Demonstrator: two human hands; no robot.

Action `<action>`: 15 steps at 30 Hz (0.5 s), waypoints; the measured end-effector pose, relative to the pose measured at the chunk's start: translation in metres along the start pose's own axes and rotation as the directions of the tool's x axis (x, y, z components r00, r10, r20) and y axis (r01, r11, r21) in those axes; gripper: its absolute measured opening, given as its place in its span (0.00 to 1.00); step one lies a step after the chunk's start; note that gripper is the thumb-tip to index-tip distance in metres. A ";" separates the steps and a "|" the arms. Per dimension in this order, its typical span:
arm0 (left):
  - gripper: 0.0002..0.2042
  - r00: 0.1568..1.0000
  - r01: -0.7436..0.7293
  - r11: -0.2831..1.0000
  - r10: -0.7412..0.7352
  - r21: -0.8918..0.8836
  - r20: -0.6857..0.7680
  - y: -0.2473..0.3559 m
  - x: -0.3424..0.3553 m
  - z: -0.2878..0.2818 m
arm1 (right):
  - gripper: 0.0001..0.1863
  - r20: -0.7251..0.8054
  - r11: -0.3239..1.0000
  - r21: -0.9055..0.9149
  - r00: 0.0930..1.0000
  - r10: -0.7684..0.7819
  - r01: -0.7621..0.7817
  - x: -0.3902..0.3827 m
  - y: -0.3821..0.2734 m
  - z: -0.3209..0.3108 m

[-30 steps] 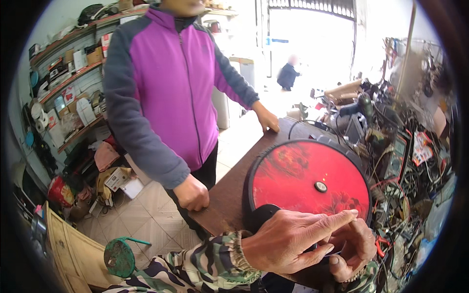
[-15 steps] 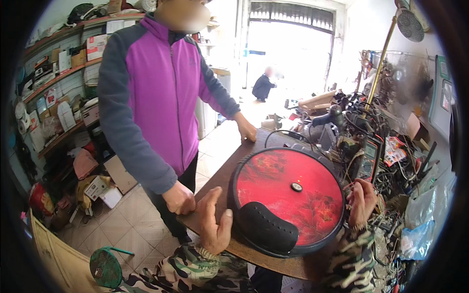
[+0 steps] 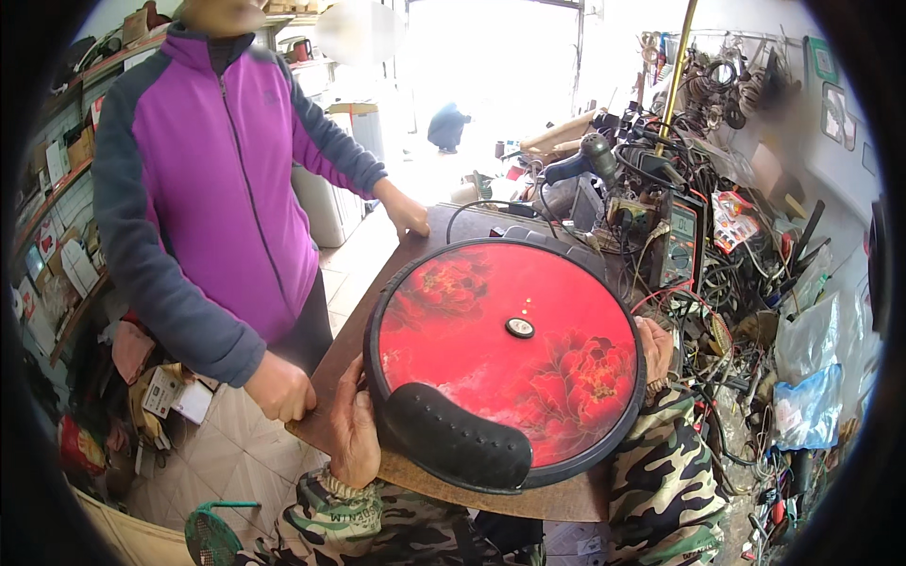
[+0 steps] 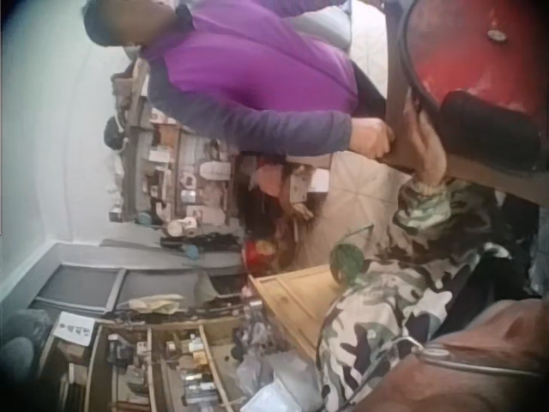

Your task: The person repairs a round red electric grill by connecting internal wires and testing the unit with a multimeter. They then close the grill, hand it to a bystander, and open it to show the cooking plates.

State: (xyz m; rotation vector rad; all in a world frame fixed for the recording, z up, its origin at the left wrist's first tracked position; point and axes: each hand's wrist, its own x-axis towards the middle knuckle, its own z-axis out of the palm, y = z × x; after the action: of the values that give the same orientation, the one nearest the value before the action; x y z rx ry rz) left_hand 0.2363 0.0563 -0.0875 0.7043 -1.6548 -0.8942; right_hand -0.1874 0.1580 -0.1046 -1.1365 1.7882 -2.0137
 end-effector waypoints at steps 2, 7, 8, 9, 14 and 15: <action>0.26 1.000 0.021 0.999 -0.022 -0.042 -0.011 -0.009 -0.004 -0.007 | 0.19 0.034 0.974 0.039 0.974 -0.225 0.223 -0.001 0.001 0.014; 0.29 0.999 0.022 1.000 -0.023 -0.009 -0.024 -0.022 -0.005 -0.005 | 0.17 -0.042 0.998 0.066 0.999 -0.015 0.017 -0.002 0.009 0.015; 0.29 0.999 0.027 1.000 -0.026 0.006 -0.019 -0.020 -0.004 -0.006 | 0.17 -0.033 0.997 0.078 0.999 -0.002 0.004 -0.002 0.008 0.014; 0.29 0.999 0.032 0.999 -0.032 0.023 -0.015 -0.019 -0.005 -0.008 | 0.17 -0.044 0.997 0.074 0.999 0.023 -0.020 -0.003 0.007 0.013; 0.28 0.999 0.035 0.999 -0.033 0.032 -0.039 -0.016 -0.005 -0.011 | 0.17 -0.057 0.999 -0.038 0.998 0.021 -0.023 -0.003 0.006 0.021; 0.27 0.998 0.035 0.999 -0.035 -0.002 -0.052 -0.019 -0.006 -0.013 | 0.17 -0.064 1.000 -0.026 0.998 -0.013 0.012 -0.003 0.007 0.023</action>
State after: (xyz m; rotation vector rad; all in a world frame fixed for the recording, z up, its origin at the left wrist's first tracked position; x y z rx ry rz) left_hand 0.2503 0.0484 -0.1049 0.7516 -1.6008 -0.8940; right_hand -0.1718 0.1411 -0.1129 -1.1052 1.8475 -2.0623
